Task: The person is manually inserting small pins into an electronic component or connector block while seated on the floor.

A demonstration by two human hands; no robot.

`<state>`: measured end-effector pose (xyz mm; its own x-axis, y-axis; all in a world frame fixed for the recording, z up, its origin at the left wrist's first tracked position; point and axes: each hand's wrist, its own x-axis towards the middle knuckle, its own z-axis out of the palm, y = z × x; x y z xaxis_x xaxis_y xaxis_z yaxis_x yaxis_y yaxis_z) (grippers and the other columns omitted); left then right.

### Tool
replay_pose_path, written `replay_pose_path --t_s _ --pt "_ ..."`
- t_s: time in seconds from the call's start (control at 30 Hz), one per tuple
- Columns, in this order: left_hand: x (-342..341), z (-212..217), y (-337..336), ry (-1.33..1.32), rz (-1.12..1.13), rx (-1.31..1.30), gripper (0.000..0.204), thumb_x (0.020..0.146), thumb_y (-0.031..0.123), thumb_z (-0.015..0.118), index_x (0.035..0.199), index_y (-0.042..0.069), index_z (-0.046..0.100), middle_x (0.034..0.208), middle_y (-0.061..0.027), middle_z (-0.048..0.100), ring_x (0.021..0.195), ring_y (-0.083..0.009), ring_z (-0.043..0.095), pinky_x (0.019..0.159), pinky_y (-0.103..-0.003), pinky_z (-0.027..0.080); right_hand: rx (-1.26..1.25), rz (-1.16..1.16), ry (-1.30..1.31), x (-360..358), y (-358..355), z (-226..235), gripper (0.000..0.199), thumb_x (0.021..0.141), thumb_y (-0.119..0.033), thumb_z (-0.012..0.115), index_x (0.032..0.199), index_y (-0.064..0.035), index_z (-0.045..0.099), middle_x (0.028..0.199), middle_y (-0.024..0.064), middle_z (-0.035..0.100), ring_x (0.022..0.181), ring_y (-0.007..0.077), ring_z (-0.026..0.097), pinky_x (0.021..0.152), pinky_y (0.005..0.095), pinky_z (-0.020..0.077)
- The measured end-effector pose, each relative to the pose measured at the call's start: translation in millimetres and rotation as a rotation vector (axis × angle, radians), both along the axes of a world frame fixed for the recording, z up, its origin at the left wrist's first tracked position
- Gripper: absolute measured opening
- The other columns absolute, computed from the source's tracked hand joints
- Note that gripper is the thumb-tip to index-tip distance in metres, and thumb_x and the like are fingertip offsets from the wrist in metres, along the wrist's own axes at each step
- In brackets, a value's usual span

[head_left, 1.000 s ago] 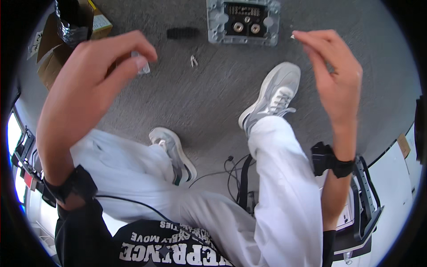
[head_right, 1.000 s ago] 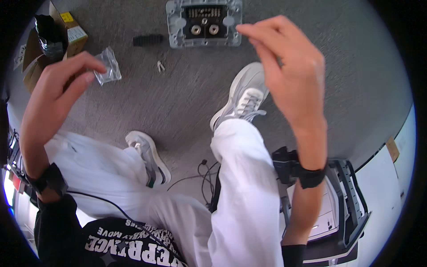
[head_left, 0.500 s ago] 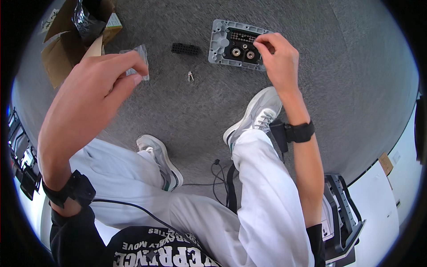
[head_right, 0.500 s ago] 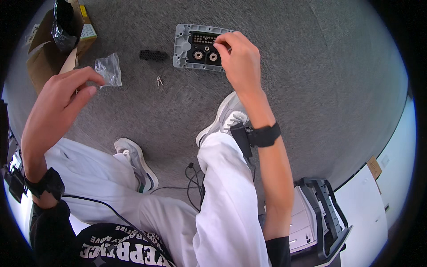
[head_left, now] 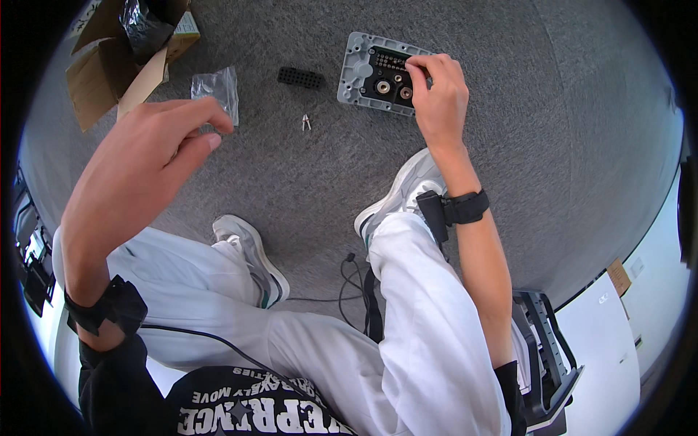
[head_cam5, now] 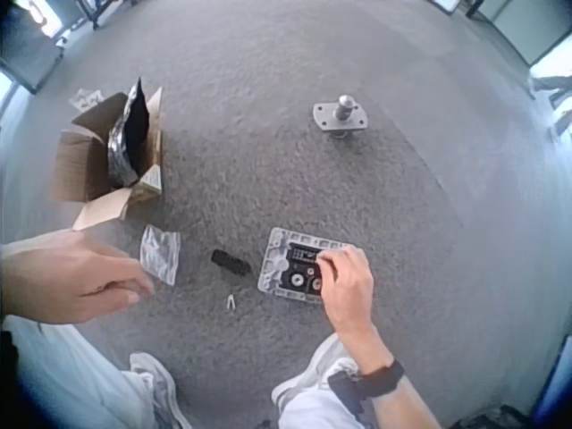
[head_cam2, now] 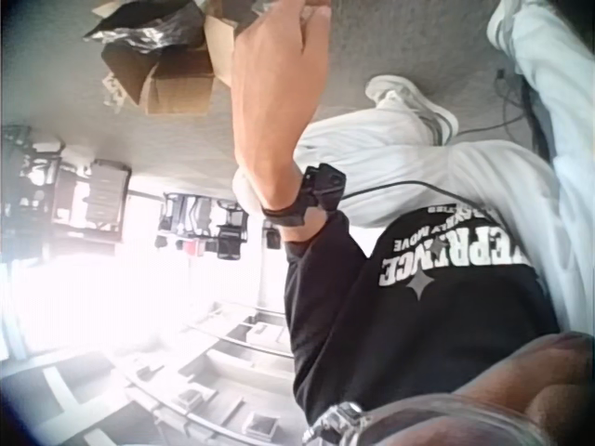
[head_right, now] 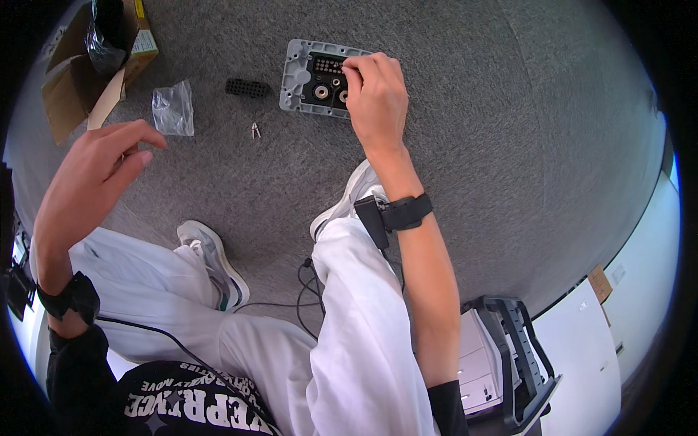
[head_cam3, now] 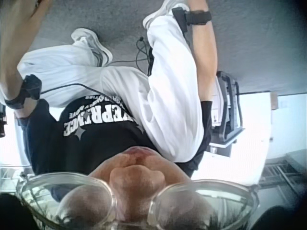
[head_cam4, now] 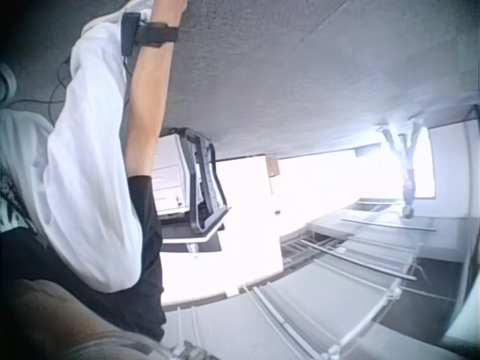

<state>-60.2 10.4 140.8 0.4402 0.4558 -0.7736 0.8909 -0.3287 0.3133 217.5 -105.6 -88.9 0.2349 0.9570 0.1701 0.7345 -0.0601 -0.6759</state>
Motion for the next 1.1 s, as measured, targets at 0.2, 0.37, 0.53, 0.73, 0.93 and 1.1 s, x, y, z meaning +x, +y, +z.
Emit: replay_pose_path --t_s 0.2,0.37,0.53,0.73,0.93,1.1 --pt "-4 -3 -3 -0.075 -0.043 0.041 0.017 0.099 0.003 0.055 0.109 0.001 0.068 0.092 -0.0170 0.068 0.074 -0.0244 0.063 0.066 -0.036 0.046 0.007 -0.011 -0.020 -4 0 -8 0.005 0.085 -0.006 0.074 0.089 -0.0046 0.072 0.089 0.0055 0.068 0.088 0.0274 0.064 0.076 0.0390 0.0535" --pt "-1 0 -4 -0.051 -0.071 0.059 0.018 0.099 0.004 0.055 0.109 0.000 0.069 0.092 -0.0169 0.068 0.072 -0.0240 0.062 0.065 -0.036 0.046 0.002 -0.003 0.038 -7 1 -6 0.005 0.085 -0.005 0.074 0.089 -0.0049 0.072 0.089 0.0055 0.068 0.087 0.0273 0.064 0.076 0.0386 0.0534" --pt "-7 -2 -4 -0.084 -0.087 0.061 0.018 0.099 0.005 0.054 0.109 0.000 0.068 0.093 -0.0174 0.068 0.075 -0.0251 0.064 0.066 -0.037 0.047 0.025 -0.063 0.049 -2 -1 -2 0.004 0.086 -0.005 0.073 0.090 -0.0049 0.071 0.087 0.0062 0.067 0.086 0.0273 0.063 0.076 0.0393 0.0526" --pt "-7 -1 -5 -0.069 -0.084 0.036 0.018 0.100 0.006 0.054 0.109 0.000 0.068 0.098 -0.0177 0.069 0.082 -0.0278 0.067 0.073 -0.039 0.051 0.038 -0.040 0.043 -4 1 -9 0.005 0.085 -0.004 0.073 0.089 -0.0049 0.071 0.087 0.0064 0.068 0.085 0.0273 0.063 0.075 0.0388 0.0520" --pt "-9 -3 -4 -0.076 -0.092 0.030 0.018 0.099 0.006 0.054 0.110 0.000 0.068 0.100 -0.0180 0.069 0.083 -0.0283 0.067 0.074 -0.039 0.051 0.046 0.013 0.097 -11 -2 -8 0.006 0.084 -0.003 0.074 0.089 -0.0042 0.071 0.087 0.0068 0.069 0.083 0.0280 0.063 0.074 0.0387 0.0515" --pt "-8 -3 -2 -0.046 -0.092 0.020 0.019 0.099 0.006 0.054 0.111 0.000 0.067 0.099 -0.0179 0.069 0.082 -0.0278 0.067 0.073 -0.038 0.051 0.094 -0.032 0.080 -7 2 -9 0.006 0.084 -0.003 0.074 0.089 -0.0042 0.070 0.086 0.0068 0.069 0.082 0.0278 0.063 0.074 0.0388 0.0514"
